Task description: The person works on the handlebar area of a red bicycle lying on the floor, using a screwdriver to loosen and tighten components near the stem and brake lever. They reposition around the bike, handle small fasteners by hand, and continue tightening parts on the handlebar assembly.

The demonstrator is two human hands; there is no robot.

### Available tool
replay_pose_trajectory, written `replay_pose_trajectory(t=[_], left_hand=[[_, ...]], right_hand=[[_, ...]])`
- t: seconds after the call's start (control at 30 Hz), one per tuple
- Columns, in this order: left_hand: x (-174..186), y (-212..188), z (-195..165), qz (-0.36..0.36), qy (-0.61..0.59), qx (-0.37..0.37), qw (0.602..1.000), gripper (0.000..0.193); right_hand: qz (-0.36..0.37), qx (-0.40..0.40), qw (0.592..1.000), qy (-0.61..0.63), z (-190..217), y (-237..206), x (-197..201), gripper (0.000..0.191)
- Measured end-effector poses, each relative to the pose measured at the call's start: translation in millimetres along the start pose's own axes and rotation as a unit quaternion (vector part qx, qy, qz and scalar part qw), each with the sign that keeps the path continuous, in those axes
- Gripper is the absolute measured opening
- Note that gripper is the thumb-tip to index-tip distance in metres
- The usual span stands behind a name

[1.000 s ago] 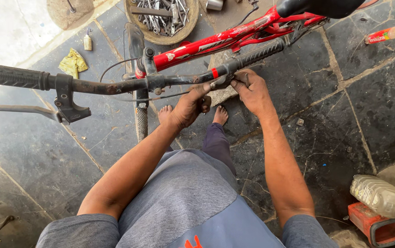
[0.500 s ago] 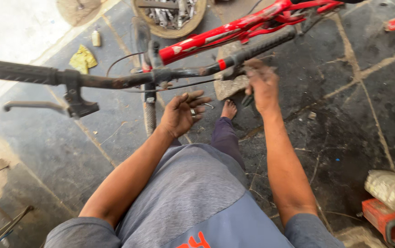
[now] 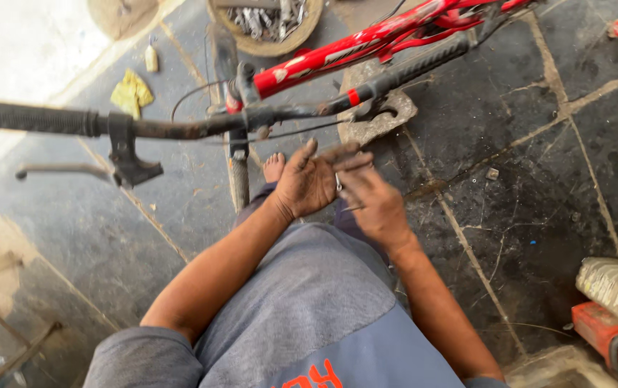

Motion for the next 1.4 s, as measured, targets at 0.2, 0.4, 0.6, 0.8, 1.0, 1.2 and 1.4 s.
replay_pose_trajectory(t=[0.2,0.4,0.6,0.8,1.0,1.2,1.4], left_hand=[[25,-14,24,-0.055,-0.023,0.066,0.996,0.090],[32,-23,26,-0.100,-0.051,0.055,0.992,0.087],[43,3,38,-0.148,0.012,0.049,0.988,0.064],[137,45,55,-0.288,0.221,0.087,0.928,0.049],[196,82,2,-0.282,0.857,0.047,0.430,0.037],[286,93,8,-0.315,0.798,0.182,0.480,0.043],[361,158,-17,-0.360,0.791,0.159,0.468,0.048]], right_hand=[[0.026,0.046,0.995,-0.087,13,-7,-20,0.029],[0.029,0.094,0.991,-0.086,11,-13,-29,0.020],[-0.019,0.050,0.995,-0.080,-16,-11,-17,0.016],[-0.157,-0.170,0.953,0.194,-122,-40,-18,0.012],[-0.311,-0.482,0.622,0.533,-273,-121,-52,0.015],[-0.314,-0.548,0.550,0.548,-324,-147,-61,0.012],[-0.234,-0.595,0.562,0.525,-390,-139,-114,0.015]])
Point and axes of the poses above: each hand's wrist, its own y-axis towards the middle knuckle, its own x-axis out of the back of the hand, z = x × y, the point moved 10 cm from there along y, towards the middle knuckle, and after that the axes turned 3 degrees about -x, right-handed, at the moved point
